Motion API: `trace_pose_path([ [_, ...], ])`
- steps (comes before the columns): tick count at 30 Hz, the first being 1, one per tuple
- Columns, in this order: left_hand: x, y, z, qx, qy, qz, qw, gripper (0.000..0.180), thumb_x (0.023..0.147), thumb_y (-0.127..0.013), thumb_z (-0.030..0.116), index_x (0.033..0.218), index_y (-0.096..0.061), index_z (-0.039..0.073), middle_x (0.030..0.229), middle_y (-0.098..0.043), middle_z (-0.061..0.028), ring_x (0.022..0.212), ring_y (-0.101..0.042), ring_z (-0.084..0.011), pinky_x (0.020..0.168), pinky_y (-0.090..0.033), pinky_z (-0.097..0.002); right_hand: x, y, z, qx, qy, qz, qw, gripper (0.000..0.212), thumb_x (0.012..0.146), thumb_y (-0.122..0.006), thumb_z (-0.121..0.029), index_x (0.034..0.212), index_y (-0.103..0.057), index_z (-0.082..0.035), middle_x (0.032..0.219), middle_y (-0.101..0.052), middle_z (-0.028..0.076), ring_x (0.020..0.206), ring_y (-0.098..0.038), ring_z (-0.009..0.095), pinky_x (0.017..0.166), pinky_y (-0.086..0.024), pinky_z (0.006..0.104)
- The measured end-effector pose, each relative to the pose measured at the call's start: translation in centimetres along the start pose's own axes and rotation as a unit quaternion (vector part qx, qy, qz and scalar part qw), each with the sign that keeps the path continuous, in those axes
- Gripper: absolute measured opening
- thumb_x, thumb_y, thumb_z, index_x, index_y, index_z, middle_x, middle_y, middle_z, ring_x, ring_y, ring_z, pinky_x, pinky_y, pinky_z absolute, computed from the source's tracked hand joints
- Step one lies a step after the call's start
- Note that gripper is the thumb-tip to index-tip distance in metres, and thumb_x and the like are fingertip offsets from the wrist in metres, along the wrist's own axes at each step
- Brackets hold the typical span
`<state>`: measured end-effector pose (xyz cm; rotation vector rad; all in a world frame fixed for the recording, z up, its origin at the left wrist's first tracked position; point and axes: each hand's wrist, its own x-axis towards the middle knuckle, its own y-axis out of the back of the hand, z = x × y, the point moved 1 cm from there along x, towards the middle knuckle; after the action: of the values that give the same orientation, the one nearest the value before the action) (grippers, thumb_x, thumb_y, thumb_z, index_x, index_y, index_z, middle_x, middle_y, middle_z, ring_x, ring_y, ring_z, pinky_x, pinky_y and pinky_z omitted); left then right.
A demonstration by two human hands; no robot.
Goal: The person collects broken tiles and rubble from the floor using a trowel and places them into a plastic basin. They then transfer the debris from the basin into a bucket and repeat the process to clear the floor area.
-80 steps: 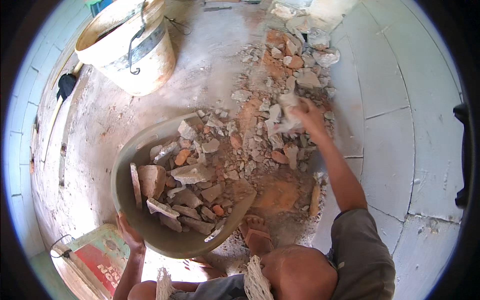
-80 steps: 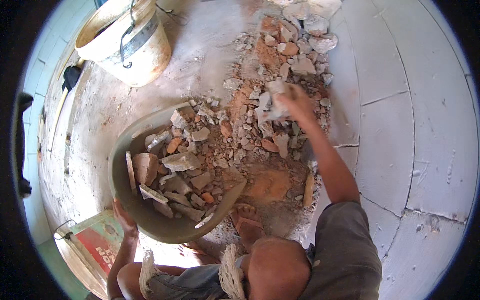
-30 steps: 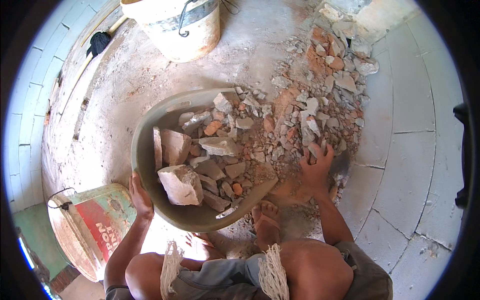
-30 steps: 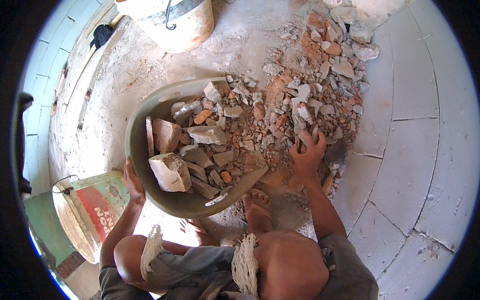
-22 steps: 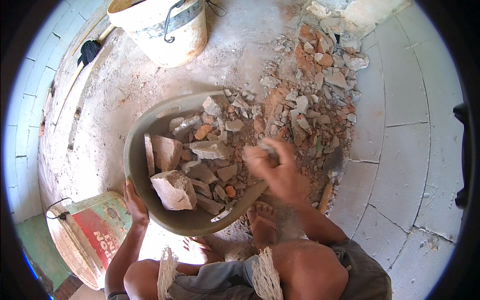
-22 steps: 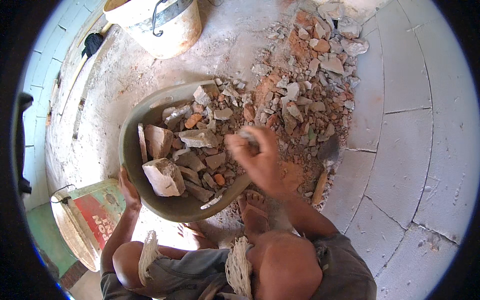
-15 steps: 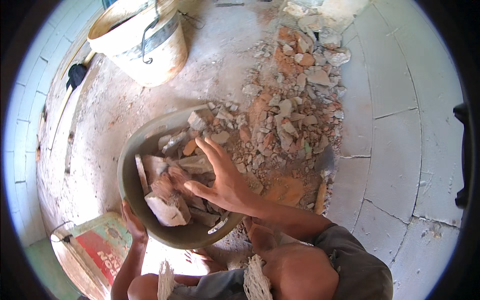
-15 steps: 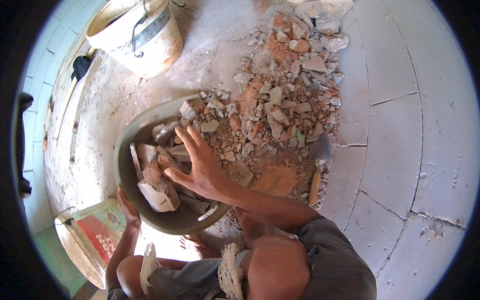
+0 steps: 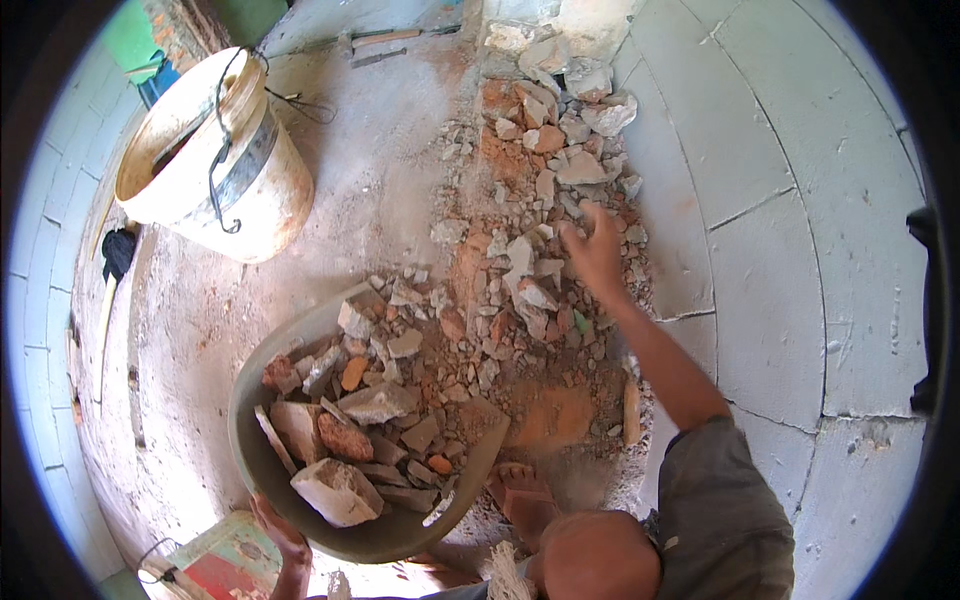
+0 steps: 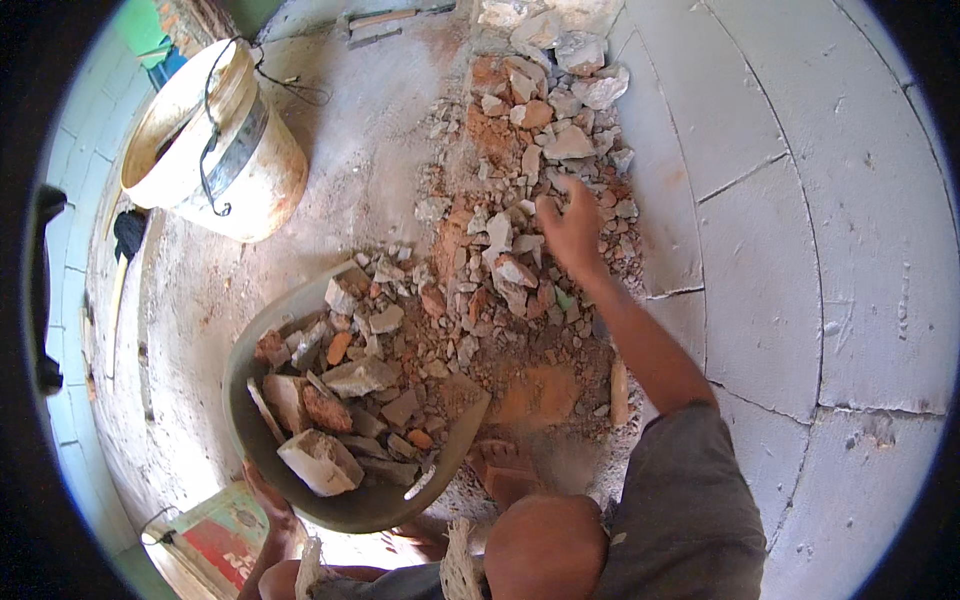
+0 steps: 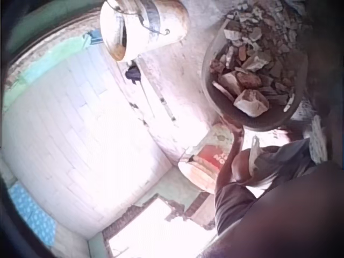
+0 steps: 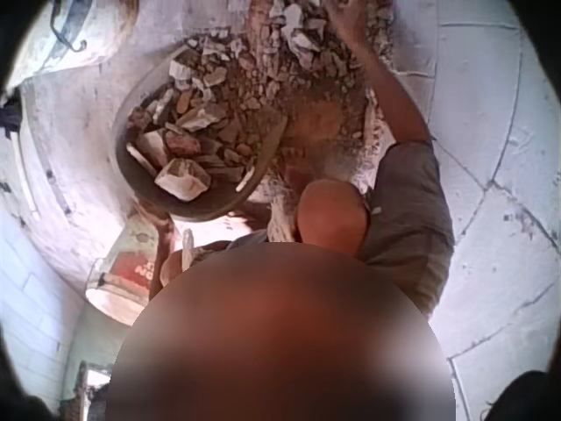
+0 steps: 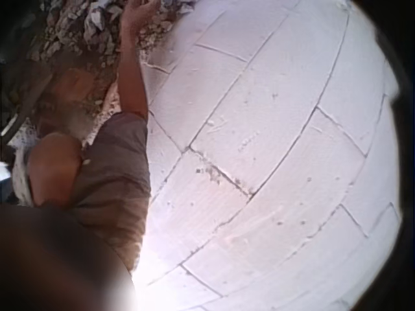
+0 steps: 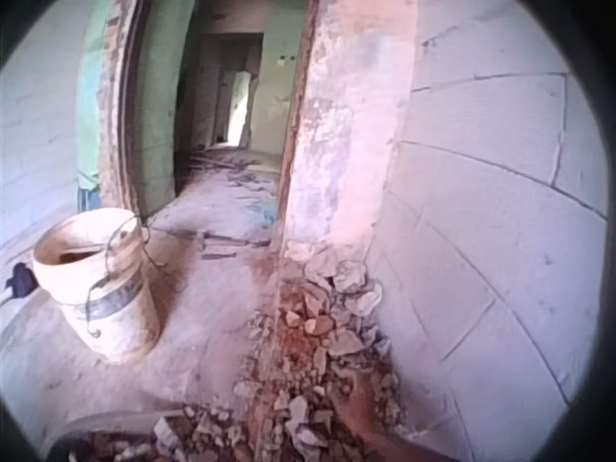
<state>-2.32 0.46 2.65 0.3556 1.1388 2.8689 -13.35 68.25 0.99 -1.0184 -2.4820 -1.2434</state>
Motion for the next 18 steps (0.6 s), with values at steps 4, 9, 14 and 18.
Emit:
trace_pose_path([
  [4,-1.2,0.0,-2.0,-0.118,0.287,0.057,0.949,0.061,0.103,-0.036,0.047,0.139,-0.04,-0.002,0.138,-0.043,-0.0172,0.129,-0.041,-0.0299,0.11,-0.03,-0.0406,11.0,-2.6,8.5,-0.146,-0.147,0.014,0.978,0.07,0.08,-0.073,-0.042,0.13,-0.049,0.002,0.121,-0.055,0.028,0.123,-0.047,0.041,0.101,-0.04,0.0503],
  [9,-1.8,0.0,-3.4,-0.224,0.392,0.131,0.882,0.06,0.103,-0.039,0.046,0.146,-0.035,0.005,0.141,-0.044,-0.0131,0.129,-0.043,-0.0282,0.11,-0.034,-0.0397,16.3,-4.7,14.2,-0.211,-0.244,-0.09,0.942,0.08,0.077,-0.073,-0.049,0.131,-0.048,0.004,0.119,-0.059,0.029,0.116,-0.056,0.042,0.1,-0.044,0.0481],
  [14,-1.4,0.5,-2.4,-0.27,0.4,0.123,0.867,0.06,0.103,-0.038,0.049,0.143,-0.038,0.004,0.138,-0.048,-0.0128,0.126,-0.046,-0.0275,0.108,-0.036,-0.0391,16.7,-6.7,17.3,-0.197,-0.275,-0.111,0.934,0.074,0.073,-0.079,-0.045,0.12,-0.058,0.009,0.111,-0.066,0.026,0.104,-0.065,0.037,0.091,-0.05,0.0459],
  [18,-2.0,0.7,-1.2,-0.147,0.24,-0.019,0.959,0.058,0.103,-0.039,0.046,0.143,-0.037,0.003,0.139,-0.045,-0.0143,0.128,-0.043,-0.0279,0.109,-0.034,-0.0404,15.7,-6.3,20.1,0.045,-0.4,-0.084,0.911,0.066,0.068,-0.086,-0.037,0.111,-0.064,0.009,0.111,-0.067,0.02,0.1,-0.064,0.03,0.084,-0.05,0.0456],
])
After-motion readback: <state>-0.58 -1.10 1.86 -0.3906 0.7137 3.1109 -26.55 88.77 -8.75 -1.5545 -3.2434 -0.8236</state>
